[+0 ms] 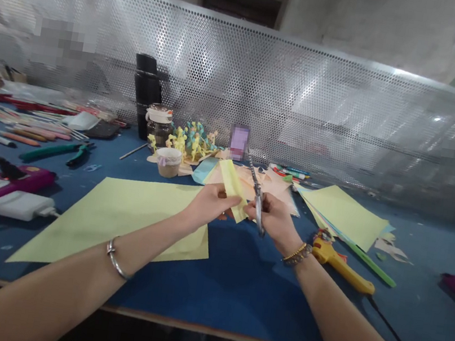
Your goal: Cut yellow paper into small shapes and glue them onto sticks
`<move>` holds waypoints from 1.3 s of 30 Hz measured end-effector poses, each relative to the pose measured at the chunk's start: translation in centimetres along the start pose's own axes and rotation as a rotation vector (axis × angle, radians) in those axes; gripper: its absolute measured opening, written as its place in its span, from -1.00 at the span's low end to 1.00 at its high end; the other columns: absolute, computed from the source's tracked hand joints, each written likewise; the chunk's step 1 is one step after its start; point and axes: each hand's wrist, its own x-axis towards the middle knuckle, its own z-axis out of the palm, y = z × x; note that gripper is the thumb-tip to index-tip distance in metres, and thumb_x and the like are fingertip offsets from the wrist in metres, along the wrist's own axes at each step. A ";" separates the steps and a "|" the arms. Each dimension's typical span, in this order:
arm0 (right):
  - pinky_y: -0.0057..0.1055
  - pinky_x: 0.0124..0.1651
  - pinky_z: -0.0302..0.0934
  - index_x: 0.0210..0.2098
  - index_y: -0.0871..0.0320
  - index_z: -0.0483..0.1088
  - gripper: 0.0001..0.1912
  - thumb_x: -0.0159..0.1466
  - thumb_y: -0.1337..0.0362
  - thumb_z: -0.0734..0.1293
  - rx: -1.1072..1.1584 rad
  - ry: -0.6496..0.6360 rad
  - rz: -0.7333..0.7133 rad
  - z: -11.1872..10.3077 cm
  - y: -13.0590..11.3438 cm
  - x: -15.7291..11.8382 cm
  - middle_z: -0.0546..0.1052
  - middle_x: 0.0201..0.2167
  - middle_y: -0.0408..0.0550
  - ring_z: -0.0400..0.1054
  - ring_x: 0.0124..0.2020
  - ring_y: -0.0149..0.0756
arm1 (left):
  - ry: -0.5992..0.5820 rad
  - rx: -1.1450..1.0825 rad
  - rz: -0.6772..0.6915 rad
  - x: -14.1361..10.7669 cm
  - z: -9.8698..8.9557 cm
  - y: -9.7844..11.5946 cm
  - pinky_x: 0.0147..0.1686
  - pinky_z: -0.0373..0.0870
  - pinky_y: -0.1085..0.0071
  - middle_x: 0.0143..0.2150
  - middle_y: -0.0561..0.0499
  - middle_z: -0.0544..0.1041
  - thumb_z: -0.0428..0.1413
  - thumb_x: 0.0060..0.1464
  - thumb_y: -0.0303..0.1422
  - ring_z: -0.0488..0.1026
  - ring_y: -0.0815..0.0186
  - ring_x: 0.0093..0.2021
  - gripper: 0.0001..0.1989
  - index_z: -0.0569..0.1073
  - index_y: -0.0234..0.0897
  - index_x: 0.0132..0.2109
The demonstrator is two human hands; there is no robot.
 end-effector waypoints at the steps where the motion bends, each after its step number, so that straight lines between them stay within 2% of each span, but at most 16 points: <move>1: -0.45 -0.49 0.14 -0.50 0.14 0.27 -0.73 -0.06 0.19 0.43 0.035 0.009 0.007 0.0 0.0 0.0 0.38 -0.60 -0.21 0.23 -0.57 -0.42 | -0.021 -0.007 0.006 -0.1 0.1 0.0 -0.56 0.38 0.51 -0.41 -0.02 0.55 0.17 -0.08 -0.27 0.48 0.35 -0.51 -0.78 0.47 -0.32 -0.29; 4: -0.45 -0.47 0.16 -0.50 0.14 0.26 -0.70 -0.07 0.16 0.45 0.125 0.034 0.005 0.2 0.0 -0.1 0.37 -0.58 -0.22 0.23 -0.56 -0.43 | -0.079 -0.024 -0.015 -0.1 0.3 -0.2 -0.58 0.37 0.52 -0.38 -0.04 0.57 0.18 -0.08 -0.29 0.50 0.34 -0.51 -0.78 0.48 -0.32 -0.27; 6: -0.44 -0.45 0.17 -0.50 0.15 0.27 -0.69 -0.06 0.14 0.45 0.144 0.040 -0.005 0.3 -0.1 -0.2 0.34 -0.58 -0.23 0.22 -0.54 -0.43 | -0.069 -0.049 -0.034 -0.1 0.3 -0.1 -0.60 0.37 0.53 -0.39 -0.05 0.56 0.18 -0.07 -0.29 0.51 0.33 -0.52 -0.79 0.48 -0.33 -0.28; 10: -0.45 -0.47 0.11 -0.45 0.15 0.26 -0.67 0.01 0.08 0.42 0.048 -0.026 0.025 0.3 -0.5 -0.7 0.29 -0.57 -0.24 0.18 -0.55 -0.44 | 0.071 -0.146 -0.028 0.3 -0.3 0.3 -0.60 0.39 0.53 -0.40 -0.08 0.55 0.18 -0.06 -0.32 0.51 0.33 -0.52 -0.81 0.46 -0.38 -0.32; 14: -0.46 -0.51 0.03 -0.47 0.13 0.18 -0.64 0.07 0.02 0.38 -0.109 -0.120 -0.032 -0.3 -1.1 -1.6 0.20 -0.60 -0.28 0.08 -0.57 -0.46 | 0.177 -0.281 0.058 0.6 -1.4 1.0 -0.62 0.37 0.57 -0.38 -0.08 0.53 0.18 -0.06 -0.33 0.50 0.37 -0.51 -0.81 0.47 -0.40 -0.33; 17: -0.43 -0.45 0.08 -0.45 0.12 0.16 -0.63 0.18 -0.05 0.25 -0.152 -0.205 -0.033 -1.1 -1.7 -2.2 0.22 -0.58 -0.24 0.12 -0.54 -0.42 | 0.244 -0.363 0.099 0.8 -2.1 1.4 -0.62 0.37 0.58 -0.39 -0.06 0.52 0.20 -0.08 -0.36 0.48 0.41 -0.52 -0.83 0.48 -0.40 -0.35; 19: -0.40 -0.41 0.12 -0.43 0.13 0.18 -0.60 0.23 -0.09 0.17 -0.194 -0.235 -0.019 -1.6 -2.0 -2.4 0.25 -0.56 -0.20 0.15 -0.51 -0.39 | 0.268 -0.393 0.103 0.8 -2.4 1.6 -0.59 0.38 0.58 -0.38 -0.07 0.52 0.22 -0.11 -0.38 0.47 0.43 -0.51 -0.84 0.49 -0.41 -0.35; 24: -0.38 -0.38 0.11 -0.32 0.17 0.27 -0.58 0.21 -0.10 0.19 -0.430 -0.253 0.007 -2.1 -2.7 -2.6 0.30 -0.46 -0.14 0.15 -0.45 -0.36 | 0.296 -0.433 0.147 1.0 -2.7 1.7 -0.54 0.39 0.57 -0.38 -0.06 0.52 0.21 -0.14 -0.43 0.46 0.45 -0.50 -0.86 0.50 -0.41 -0.35; 30: -0.39 -0.42 0.09 -0.36 0.17 0.26 -0.55 0.21 -0.13 0.16 -0.466 -0.343 0.019 -1.2 -2.7 -2.9 0.28 -0.49 -0.15 0.12 -0.49 -0.38 | 0.376 -0.441 0.215 1.1 -2.9 1.6 -0.49 0.42 0.51 -0.40 -0.06 0.53 0.23 -0.17 -0.42 0.49 0.40 -0.48 -0.78 0.47 -0.40 -0.29; 35: -0.41 -0.41 0.10 -0.35 0.17 0.25 -0.55 0.23 -0.13 0.15 -0.474 -0.389 0.004 -0.9 -2.2 -3.0 0.30 -0.45 -0.13 0.14 -0.46 -0.37 | 0.385 -0.401 0.235 1.0 -2.8 1.7 -0.44 0.45 0.49 -0.39 -0.07 0.54 0.21 -0.16 -0.41 0.52 0.36 -0.46 -0.77 0.45 -0.39 -0.28; 39: -0.42 -0.45 0.09 -0.41 0.16 0.23 -0.53 0.23 -0.15 0.14 -0.399 -0.402 -0.004 -0.9 -1.9 -2.9 0.27 -0.51 -0.17 0.14 -0.50 -0.40 | 0.333 -0.342 0.255 0.7 -2.5 1.6 -0.42 0.48 0.48 -0.37 -0.07 0.55 0.19 -0.13 -0.41 0.52 0.36 -0.45 -0.79 0.45 -0.38 -0.27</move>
